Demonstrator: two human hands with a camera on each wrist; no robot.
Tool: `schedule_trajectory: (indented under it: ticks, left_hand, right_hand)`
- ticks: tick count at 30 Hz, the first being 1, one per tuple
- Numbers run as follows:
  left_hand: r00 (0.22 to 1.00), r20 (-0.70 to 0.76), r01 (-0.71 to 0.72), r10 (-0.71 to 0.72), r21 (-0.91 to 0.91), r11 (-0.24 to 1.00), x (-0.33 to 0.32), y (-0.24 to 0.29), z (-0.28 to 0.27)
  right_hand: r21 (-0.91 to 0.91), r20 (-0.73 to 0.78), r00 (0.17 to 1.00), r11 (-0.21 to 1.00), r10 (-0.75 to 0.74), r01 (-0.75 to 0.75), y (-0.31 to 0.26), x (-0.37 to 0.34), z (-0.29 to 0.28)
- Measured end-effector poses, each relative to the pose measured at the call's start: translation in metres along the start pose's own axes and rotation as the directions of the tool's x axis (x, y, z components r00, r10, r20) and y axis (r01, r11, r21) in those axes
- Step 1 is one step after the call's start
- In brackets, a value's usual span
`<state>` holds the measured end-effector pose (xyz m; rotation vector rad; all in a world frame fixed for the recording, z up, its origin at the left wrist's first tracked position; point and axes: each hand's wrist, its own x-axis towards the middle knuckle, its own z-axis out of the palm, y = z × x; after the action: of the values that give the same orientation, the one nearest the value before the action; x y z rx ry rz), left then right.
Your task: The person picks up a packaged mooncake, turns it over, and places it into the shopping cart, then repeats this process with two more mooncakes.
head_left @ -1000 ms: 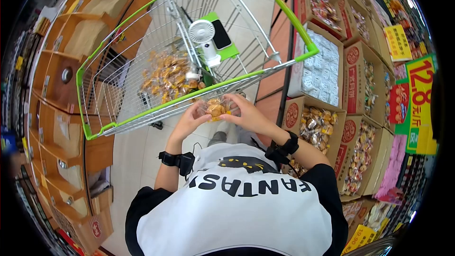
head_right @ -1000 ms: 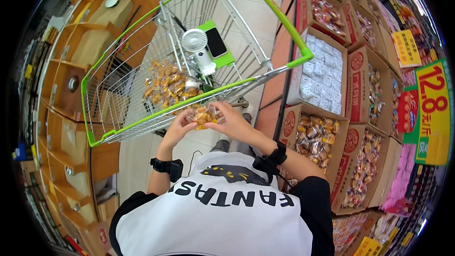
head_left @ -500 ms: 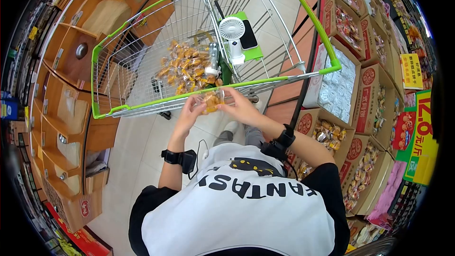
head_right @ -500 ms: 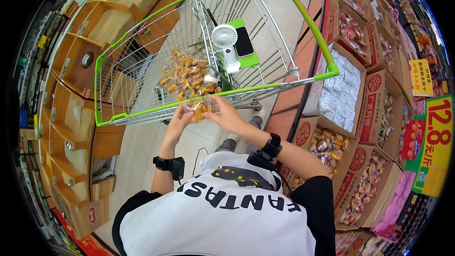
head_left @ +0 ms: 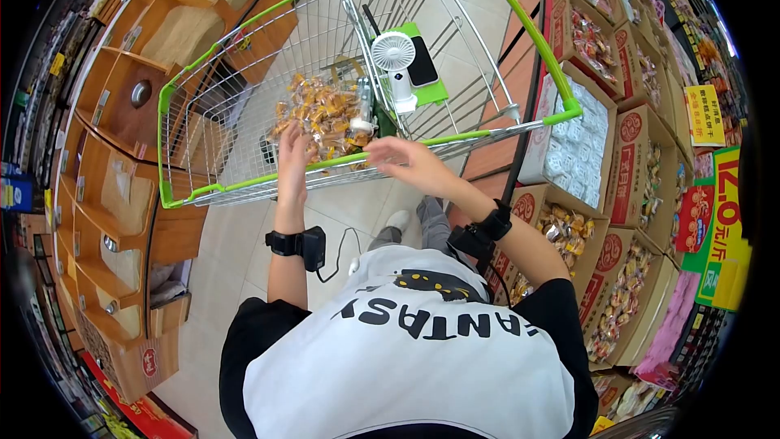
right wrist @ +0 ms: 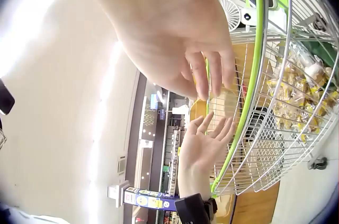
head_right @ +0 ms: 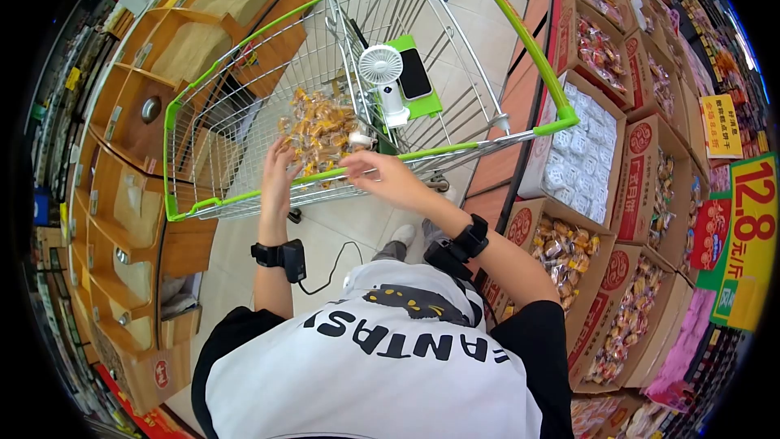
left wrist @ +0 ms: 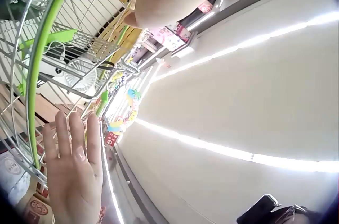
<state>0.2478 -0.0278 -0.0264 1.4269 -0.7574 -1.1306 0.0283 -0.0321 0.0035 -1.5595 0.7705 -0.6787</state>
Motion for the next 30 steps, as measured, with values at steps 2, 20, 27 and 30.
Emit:
schedule_trajectory:
  ticks: [2, 20, 27, 30]
  left_hand:
    - [0.999, 0.042, -0.019, 0.018, 0.024, 1.0, -0.003, -0.012, 0.001]
    - [0.707, 0.707, 0.052, 0.008, -0.063, 0.997, -0.057, -0.014, 0.108]
    - [0.485, 0.873, 0.072, -0.05, 0.017, 0.997, -0.078, -0.018, 0.159]
    - [0.409, 0.909, 0.091, -0.083, 0.05, 0.995, -0.085, -0.025, 0.177]
  right_hand:
    - [0.043, 0.036, 0.998, 0.998, 0.045, -0.047, 0.005, -0.014, -0.001]
    - [-0.095, -0.279, 0.956, 0.988, 0.092, -0.123, 0.003, -0.125, -0.026]
    - [-0.118, -0.449, 0.89, 0.981, 0.087, -0.155, -0.007, -0.169, -0.038]
    - [-0.075, -0.516, 0.847, 0.977, 0.132, -0.198, -0.004, -0.189, -0.041]
